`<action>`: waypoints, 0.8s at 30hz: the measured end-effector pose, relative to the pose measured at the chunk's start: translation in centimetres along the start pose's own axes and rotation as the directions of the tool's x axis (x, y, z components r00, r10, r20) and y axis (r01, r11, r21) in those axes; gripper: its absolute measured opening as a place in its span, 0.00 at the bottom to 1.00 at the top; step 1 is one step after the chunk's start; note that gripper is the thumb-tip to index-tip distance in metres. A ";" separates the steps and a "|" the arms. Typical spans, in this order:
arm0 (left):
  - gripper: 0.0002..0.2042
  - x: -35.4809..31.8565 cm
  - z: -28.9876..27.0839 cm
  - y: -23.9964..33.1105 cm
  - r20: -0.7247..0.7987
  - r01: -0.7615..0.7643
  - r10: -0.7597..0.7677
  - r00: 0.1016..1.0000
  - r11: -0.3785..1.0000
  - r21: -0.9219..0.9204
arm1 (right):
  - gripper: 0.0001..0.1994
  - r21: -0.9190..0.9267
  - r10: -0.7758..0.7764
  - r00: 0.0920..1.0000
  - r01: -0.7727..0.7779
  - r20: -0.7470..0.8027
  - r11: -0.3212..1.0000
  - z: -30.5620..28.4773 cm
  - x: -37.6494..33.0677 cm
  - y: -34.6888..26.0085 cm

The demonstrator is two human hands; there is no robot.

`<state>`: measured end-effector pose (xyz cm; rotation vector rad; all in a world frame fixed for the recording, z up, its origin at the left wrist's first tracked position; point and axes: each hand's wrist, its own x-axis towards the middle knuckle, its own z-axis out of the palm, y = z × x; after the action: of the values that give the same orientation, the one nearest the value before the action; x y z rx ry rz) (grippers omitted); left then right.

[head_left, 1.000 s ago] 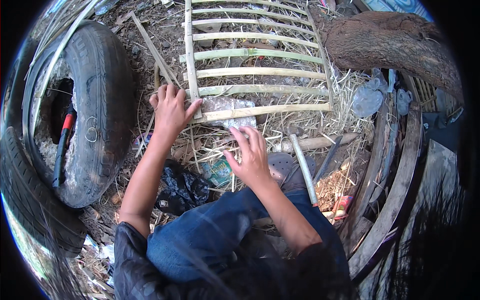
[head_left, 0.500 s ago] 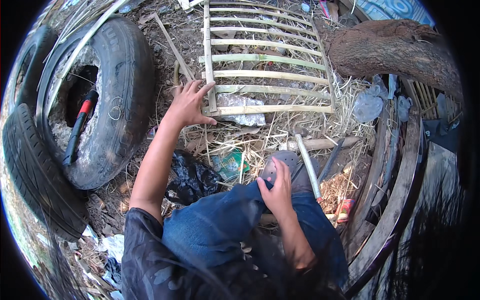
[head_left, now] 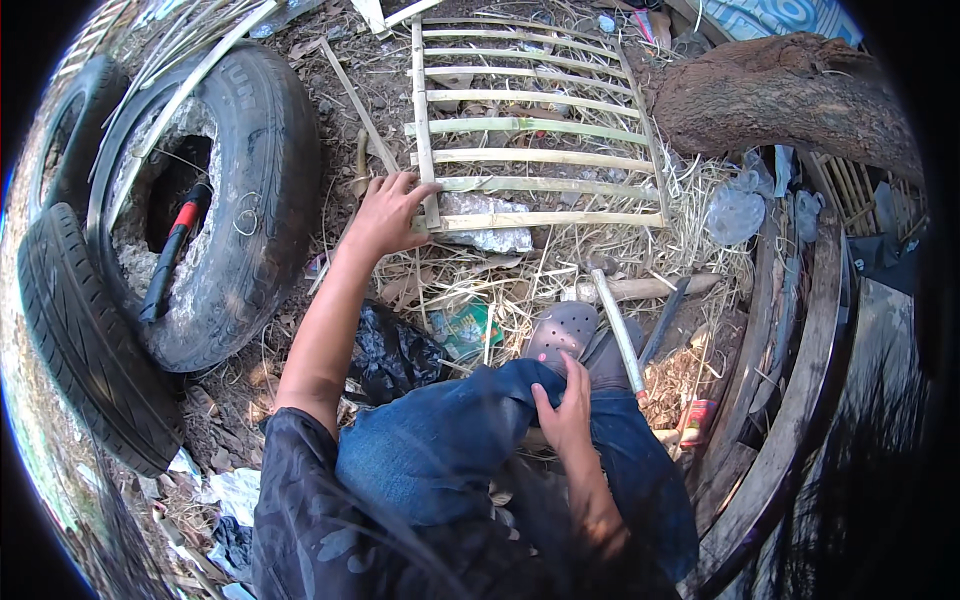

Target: The person assembles a bamboo lattice by inserting bamboo strips through a pre-constructed frame and securing them with a hammer.

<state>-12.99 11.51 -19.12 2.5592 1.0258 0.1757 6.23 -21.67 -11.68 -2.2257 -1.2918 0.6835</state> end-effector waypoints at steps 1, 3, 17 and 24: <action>0.37 -0.1 0.0 0.0 -0.003 0.002 -0.002 1.000 1.000 0.001 | 0.31 -0.002 -0.009 1.000 0.009 -0.004 1.000 0.0 0.1 0.0; 0.37 -0.1 0.1 0.1 -0.010 0.003 -0.003 1.000 1.000 0.001 | 0.31 -0.010 -0.024 1.000 0.024 -0.014 1.000 0.0 0.3 0.0; 0.38 -1.0 -0.8 0.5 -0.122 0.009 -0.012 0.992 1.000 -0.019 | 0.31 0.019 -0.009 1.000 0.010 -0.009 1.000 -0.1 0.0 0.3; 0.18 -10.2 -3.0 -0.3 -0.237 0.205 -0.336 0.912 0.871 -0.446 | 0.29 0.003 0.056 0.998 -0.056 0.024 0.998 0.0 -0.7 0.4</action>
<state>-21.36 5.59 -16.29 2.0141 1.2934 0.6594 6.19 -22.50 -11.85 -2.2643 -1.2431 0.7352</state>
